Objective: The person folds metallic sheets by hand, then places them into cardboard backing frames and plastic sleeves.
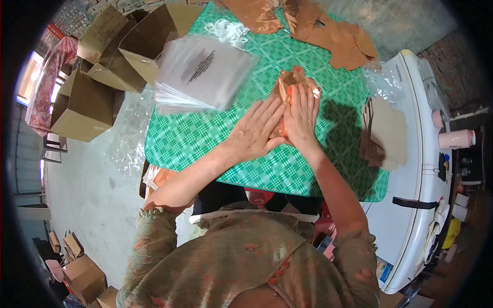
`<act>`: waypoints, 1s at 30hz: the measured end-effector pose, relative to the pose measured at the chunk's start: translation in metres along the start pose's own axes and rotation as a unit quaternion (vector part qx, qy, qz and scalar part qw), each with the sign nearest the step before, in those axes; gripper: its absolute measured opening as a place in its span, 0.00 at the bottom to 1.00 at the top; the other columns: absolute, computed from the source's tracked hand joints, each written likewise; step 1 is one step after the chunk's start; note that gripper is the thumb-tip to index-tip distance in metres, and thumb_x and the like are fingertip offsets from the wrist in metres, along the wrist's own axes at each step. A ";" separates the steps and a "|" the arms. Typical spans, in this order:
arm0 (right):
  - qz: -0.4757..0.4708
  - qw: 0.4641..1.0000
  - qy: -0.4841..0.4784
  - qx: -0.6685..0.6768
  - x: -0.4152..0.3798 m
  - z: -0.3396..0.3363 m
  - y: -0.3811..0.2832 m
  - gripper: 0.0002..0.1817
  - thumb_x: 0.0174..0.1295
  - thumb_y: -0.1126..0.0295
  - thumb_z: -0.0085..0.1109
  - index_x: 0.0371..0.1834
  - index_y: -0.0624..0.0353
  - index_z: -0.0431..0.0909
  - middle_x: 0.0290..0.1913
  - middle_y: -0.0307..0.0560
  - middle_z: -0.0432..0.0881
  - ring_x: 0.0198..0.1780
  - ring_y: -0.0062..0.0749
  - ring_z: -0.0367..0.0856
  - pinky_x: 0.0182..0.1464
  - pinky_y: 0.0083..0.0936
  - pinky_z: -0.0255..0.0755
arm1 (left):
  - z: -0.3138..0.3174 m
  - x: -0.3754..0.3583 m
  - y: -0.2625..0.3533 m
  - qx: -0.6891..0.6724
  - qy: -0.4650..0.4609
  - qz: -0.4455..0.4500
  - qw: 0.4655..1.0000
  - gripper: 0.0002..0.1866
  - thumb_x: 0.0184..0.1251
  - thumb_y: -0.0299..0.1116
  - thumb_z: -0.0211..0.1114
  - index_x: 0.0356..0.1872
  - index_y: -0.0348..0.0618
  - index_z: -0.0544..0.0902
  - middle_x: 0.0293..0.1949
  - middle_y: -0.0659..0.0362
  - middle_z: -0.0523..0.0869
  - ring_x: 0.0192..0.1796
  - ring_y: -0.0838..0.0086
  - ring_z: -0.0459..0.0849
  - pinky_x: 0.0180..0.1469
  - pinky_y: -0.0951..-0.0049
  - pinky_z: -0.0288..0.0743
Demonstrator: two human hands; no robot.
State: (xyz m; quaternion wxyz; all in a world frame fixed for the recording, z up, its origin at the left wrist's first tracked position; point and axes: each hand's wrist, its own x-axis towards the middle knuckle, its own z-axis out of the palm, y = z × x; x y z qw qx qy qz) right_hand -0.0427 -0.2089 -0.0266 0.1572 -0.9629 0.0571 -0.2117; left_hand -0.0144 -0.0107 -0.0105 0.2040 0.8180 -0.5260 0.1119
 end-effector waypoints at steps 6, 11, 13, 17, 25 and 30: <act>0.017 0.997 0.007 0.071 -0.002 -0.001 0.007 0.31 0.84 0.59 0.48 0.81 0.69 0.66 0.84 0.61 0.66 0.89 0.61 0.53 0.90 0.63 0.35 | -0.002 0.000 0.002 0.000 -0.031 -0.013 0.999 0.47 0.85 0.64 0.54 0.88 0.35 0.61 0.87 0.43 0.63 0.91 0.51 0.56 0.91 0.45 0.46; 0.051 0.991 -0.035 0.122 0.006 -0.042 0.009 0.31 0.83 0.56 0.50 0.80 0.66 0.69 0.85 0.59 0.66 0.90 0.59 0.50 0.89 0.62 0.37 | -0.004 0.002 0.002 0.001 -0.047 -0.017 0.999 0.47 0.85 0.64 0.53 0.87 0.34 0.61 0.88 0.43 0.62 0.91 0.50 0.56 0.91 0.45 0.46; -0.036 0.995 -0.067 0.067 0.012 -0.057 0.005 0.29 0.84 0.58 0.49 0.81 0.62 0.69 0.85 0.56 0.66 0.91 0.57 0.47 0.89 0.63 0.34 | -0.004 0.002 0.002 -0.003 -0.047 -0.017 0.999 0.46 0.85 0.64 0.54 0.87 0.34 0.62 0.88 0.43 0.62 0.91 0.49 0.56 0.91 0.45 0.46; -0.154 0.962 -0.218 0.062 0.015 -0.058 0.003 0.31 0.88 0.53 0.42 0.85 0.58 0.67 0.88 0.50 0.64 0.92 0.50 0.46 0.90 0.64 0.28 | -0.007 0.004 0.003 -0.003 -0.075 -0.022 0.997 0.46 0.85 0.63 0.55 0.86 0.33 0.63 0.87 0.42 0.62 0.91 0.48 0.56 0.91 0.45 0.46; -0.260 0.954 -0.109 -0.106 0.045 -0.028 0.045 0.33 0.87 0.47 0.40 0.87 0.50 0.67 0.90 0.44 0.62 0.92 0.43 0.47 0.89 0.68 0.33 | -0.010 0.006 0.004 -0.015 -0.079 -0.024 0.996 0.47 0.84 0.62 0.57 0.87 0.33 0.61 0.87 0.41 0.62 0.91 0.48 0.55 0.91 0.44 0.46; -0.232 0.947 0.020 -0.223 0.078 -0.029 0.091 0.28 0.83 0.50 0.53 0.79 0.52 0.75 0.80 0.40 0.76 0.83 0.56 0.67 0.83 0.73 0.50 | -0.010 0.004 0.003 -0.009 -0.081 -0.022 0.996 0.46 0.84 0.61 0.58 0.87 0.33 0.61 0.88 0.41 0.62 0.91 0.48 0.55 0.91 0.45 0.47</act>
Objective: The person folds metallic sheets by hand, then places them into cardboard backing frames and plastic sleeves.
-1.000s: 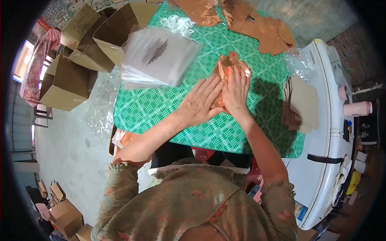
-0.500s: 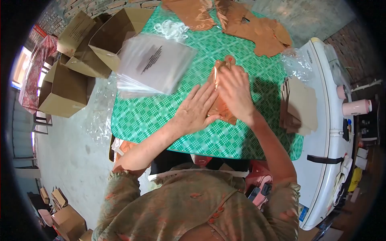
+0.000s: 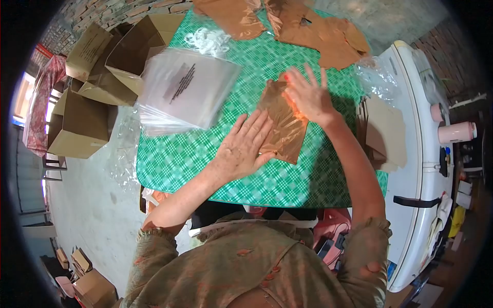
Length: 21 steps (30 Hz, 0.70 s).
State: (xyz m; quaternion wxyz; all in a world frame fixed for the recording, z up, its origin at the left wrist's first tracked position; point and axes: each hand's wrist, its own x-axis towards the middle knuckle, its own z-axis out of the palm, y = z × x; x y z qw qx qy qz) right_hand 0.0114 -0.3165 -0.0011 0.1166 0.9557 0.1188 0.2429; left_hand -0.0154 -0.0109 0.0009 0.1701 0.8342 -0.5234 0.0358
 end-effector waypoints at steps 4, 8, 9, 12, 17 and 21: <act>0.134 0.988 -0.041 0.066 -0.019 -0.012 0.008 0.26 0.78 0.48 0.61 0.67 0.57 0.81 0.71 0.48 0.81 0.77 0.56 0.73 0.78 0.70 0.59 | -0.001 0.000 0.000 -0.003 0.008 0.002 1.000 0.46 0.84 0.60 0.58 0.87 0.33 0.62 0.87 0.41 0.62 0.91 0.49 0.56 0.90 0.45 0.47; 0.193 0.964 -0.137 0.123 -0.026 -0.044 -0.010 0.25 0.72 0.50 0.69 0.56 0.61 0.82 0.60 0.58 0.83 0.64 0.59 0.79 0.65 0.62 0.72 | 0.000 0.000 0.000 -0.005 0.016 0.003 1.000 0.45 0.84 0.60 0.58 0.86 0.32 0.62 0.87 0.41 0.63 0.90 0.49 0.57 0.90 0.45 0.47; 0.200 0.962 -0.142 0.122 -0.022 -0.049 -0.015 0.24 0.71 0.51 0.71 0.53 0.63 0.82 0.57 0.60 0.83 0.60 0.60 0.81 0.60 0.59 0.77 | 0.000 0.000 0.000 -0.007 0.019 0.003 1.000 0.45 0.84 0.60 0.58 0.86 0.32 0.63 0.87 0.41 0.63 0.90 0.49 0.57 0.90 0.45 0.47; 0.245 0.940 -0.179 0.155 -0.012 -0.040 -0.015 0.26 0.65 0.49 0.75 0.51 0.62 0.85 0.54 0.61 0.86 0.58 0.62 0.85 0.60 0.58 0.79 | 0.001 0.000 0.000 0.000 0.022 0.005 1.000 0.45 0.84 0.60 0.58 0.86 0.33 0.63 0.87 0.41 0.63 0.90 0.49 0.57 0.90 0.45 0.47; 0.182 0.953 -0.095 0.224 -0.020 -0.014 0.008 0.23 0.64 0.55 0.76 0.47 0.64 0.82 0.44 0.65 0.87 0.48 0.66 0.88 0.51 0.55 0.83 | 0.003 -0.001 -0.001 0.011 0.024 0.008 1.000 0.45 0.84 0.60 0.57 0.87 0.34 0.63 0.87 0.42 0.64 0.90 0.50 0.57 0.90 0.45 0.47; 0.204 0.929 -0.038 0.305 -0.025 -0.005 0.009 0.20 0.68 0.62 0.74 0.48 0.67 0.76 0.37 0.61 0.86 0.39 0.58 0.88 0.41 0.46 0.81 | 0.003 -0.001 -0.001 0.009 0.022 0.006 1.000 0.44 0.85 0.60 0.56 0.87 0.34 0.63 0.87 0.42 0.64 0.90 0.50 0.57 0.91 0.46 0.47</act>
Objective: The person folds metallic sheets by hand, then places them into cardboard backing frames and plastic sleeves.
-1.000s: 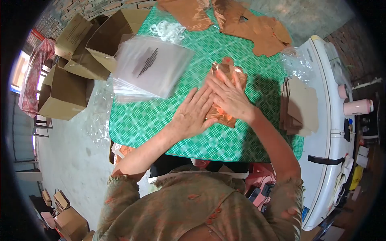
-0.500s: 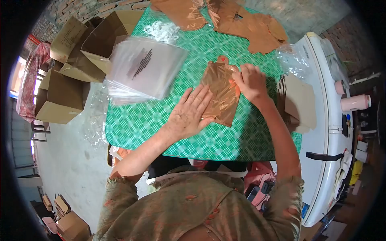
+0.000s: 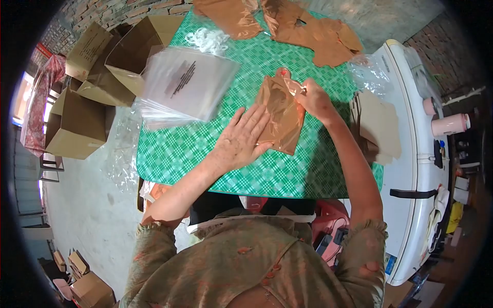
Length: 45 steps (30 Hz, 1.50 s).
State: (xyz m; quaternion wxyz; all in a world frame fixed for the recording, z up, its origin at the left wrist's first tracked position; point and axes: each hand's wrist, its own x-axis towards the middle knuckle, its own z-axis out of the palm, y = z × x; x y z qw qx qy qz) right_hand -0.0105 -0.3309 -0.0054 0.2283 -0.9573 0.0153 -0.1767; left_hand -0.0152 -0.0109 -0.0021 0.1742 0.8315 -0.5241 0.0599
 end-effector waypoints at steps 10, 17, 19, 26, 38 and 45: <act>0.325 0.892 -0.067 0.307 -0.002 -0.027 -0.029 0.25 0.71 0.57 0.75 0.55 0.64 0.74 0.36 0.41 0.86 0.33 0.26 0.84 0.33 0.29 0.79 | 0.003 -0.001 -0.001 0.005 0.004 0.000 1.000 0.44 0.85 0.59 0.57 0.87 0.34 0.62 0.87 0.42 0.64 0.90 0.50 0.57 0.91 0.46 0.46; 0.323 0.868 -0.205 0.315 0.000 -0.046 -0.028 0.21 0.73 0.49 0.71 0.42 0.58 0.81 0.34 0.36 0.85 0.29 0.18 0.80 0.27 0.19 0.70 | 0.001 0.000 0.000 0.000 0.001 -0.001 1.000 0.44 0.85 0.58 0.56 0.87 0.34 0.62 0.87 0.43 0.64 0.91 0.50 0.56 0.91 0.46 0.46; 0.325 0.876 -0.203 0.293 0.004 -0.043 -0.026 0.23 0.72 0.48 0.71 0.41 0.60 0.82 0.33 0.37 0.84 0.27 0.18 0.78 0.25 0.20 0.69 | 0.001 0.000 -0.001 0.002 0.001 -0.001 1.000 0.43 0.85 0.58 0.56 0.87 0.34 0.63 0.87 0.43 0.64 0.91 0.51 0.56 0.91 0.46 0.46; 0.247 0.927 -0.157 0.236 0.010 -0.041 -0.042 0.23 0.70 0.50 0.73 0.49 0.63 0.86 0.37 0.38 0.87 0.33 0.22 0.83 0.31 0.26 0.77 | -0.001 0.000 0.001 0.012 0.002 -0.002 1.000 0.43 0.86 0.59 0.55 0.86 0.34 0.64 0.86 0.42 0.65 0.90 0.52 0.57 0.91 0.46 0.48; 0.305 0.773 -0.181 0.527 -0.030 -0.042 -0.064 0.25 0.76 0.62 0.68 0.71 0.64 0.79 0.62 0.47 0.88 0.58 0.31 0.91 0.62 0.35 0.86 | 0.001 -0.001 -0.001 -0.003 -0.001 -0.003 1.000 0.42 0.86 0.57 0.57 0.87 0.37 0.63 0.88 0.41 0.61 0.91 0.50 0.56 0.91 0.46 0.47; 0.245 0.790 -0.105 0.552 -0.050 -0.042 -0.074 0.20 0.78 0.68 0.67 0.67 0.65 0.82 0.58 0.43 0.90 0.57 0.27 0.89 0.63 0.30 0.81 | -0.006 0.000 -0.005 -0.035 0.026 0.004 0.999 0.44 0.85 0.51 0.62 0.90 0.37 0.57 0.89 0.39 0.56 0.92 0.48 0.53 0.90 0.47 0.48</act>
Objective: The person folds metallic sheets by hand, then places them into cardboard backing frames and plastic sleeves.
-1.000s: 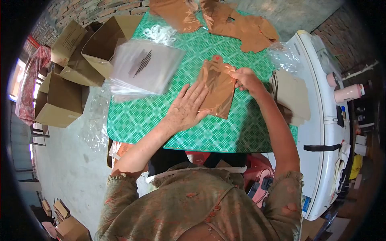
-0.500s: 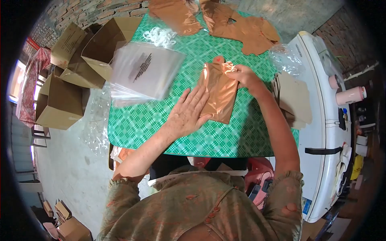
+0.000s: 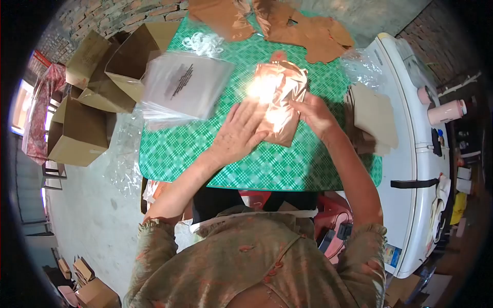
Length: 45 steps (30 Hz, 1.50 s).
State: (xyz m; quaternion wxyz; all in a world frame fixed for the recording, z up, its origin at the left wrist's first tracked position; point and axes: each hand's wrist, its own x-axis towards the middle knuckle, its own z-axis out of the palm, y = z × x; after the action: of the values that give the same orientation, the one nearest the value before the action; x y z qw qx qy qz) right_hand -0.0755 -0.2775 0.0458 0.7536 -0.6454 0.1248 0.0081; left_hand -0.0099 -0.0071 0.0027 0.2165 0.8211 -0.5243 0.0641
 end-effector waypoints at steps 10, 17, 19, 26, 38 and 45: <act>-0.339 0.849 0.058 -0.401 -0.093 0.053 -0.008 0.13 0.67 0.82 0.71 0.53 0.61 0.84 0.62 0.53 0.88 0.70 0.44 0.84 0.69 0.40 0.78 | -0.047 -0.025 0.004 -0.322 0.162 -0.052 0.931 0.62 0.59 0.38 0.87 0.90 0.38 0.54 0.86 0.40 0.66 0.87 0.45 0.65 0.87 0.56 0.60; -0.357 0.784 -0.017 -0.507 -0.168 0.047 0.072 0.30 0.57 0.82 0.73 0.66 0.60 0.78 0.77 0.59 0.73 0.82 0.61 0.70 0.78 0.52 0.71 | -0.025 -0.102 0.053 -0.153 0.082 0.047 0.984 0.40 0.55 0.23 0.80 0.75 0.42 0.82 0.75 0.49 0.81 0.82 0.48 0.74 0.84 0.42 0.66; -0.358 0.793 -0.015 -0.493 -0.177 0.045 0.080 0.32 0.57 0.82 0.72 0.69 0.60 0.77 0.77 0.59 0.73 0.81 0.60 0.70 0.78 0.52 0.71 | -0.026 -0.111 0.064 -0.139 0.060 0.043 0.987 0.38 0.55 0.22 0.79 0.73 0.42 0.84 0.73 0.49 0.82 0.82 0.49 0.75 0.84 0.39 0.65; -0.372 0.718 -0.032 -0.588 -0.185 0.044 0.083 0.29 0.60 0.78 0.71 0.67 0.62 0.82 0.73 0.57 0.80 0.79 0.54 0.75 0.78 0.50 0.72 | -0.017 -0.128 0.070 -0.083 0.055 0.063 0.993 0.35 0.56 0.27 0.76 0.71 0.42 0.85 0.72 0.50 0.83 0.80 0.49 0.77 0.80 0.44 0.74; -0.392 0.703 -0.020 -0.594 -0.183 0.040 0.088 0.25 0.62 0.78 0.67 0.65 0.70 0.84 0.70 0.57 0.83 0.76 0.55 0.78 0.77 0.50 0.75 | -0.014 -0.129 0.074 -0.068 0.072 0.073 0.992 0.28 0.63 0.29 0.73 0.67 0.38 0.87 0.67 0.49 0.86 0.73 0.49 0.83 0.75 0.51 0.81; -0.381 0.718 -0.003 -0.583 -0.186 0.041 0.091 0.26 0.57 0.78 0.68 0.63 0.69 0.85 0.64 0.53 0.85 0.69 0.52 0.79 0.71 0.47 0.77 | -0.006 -0.132 0.071 -0.055 0.108 0.061 0.991 0.24 0.62 0.28 0.74 0.61 0.39 0.89 0.62 0.52 0.88 0.67 0.53 0.87 0.67 0.53 0.83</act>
State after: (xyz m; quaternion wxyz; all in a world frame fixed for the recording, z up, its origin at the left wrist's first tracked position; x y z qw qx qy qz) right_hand -0.2639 -0.1947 0.0004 0.1677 -0.9501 -0.1630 -0.2064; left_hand -0.1307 0.0804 -0.0149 0.3123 0.7627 -0.5497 0.1366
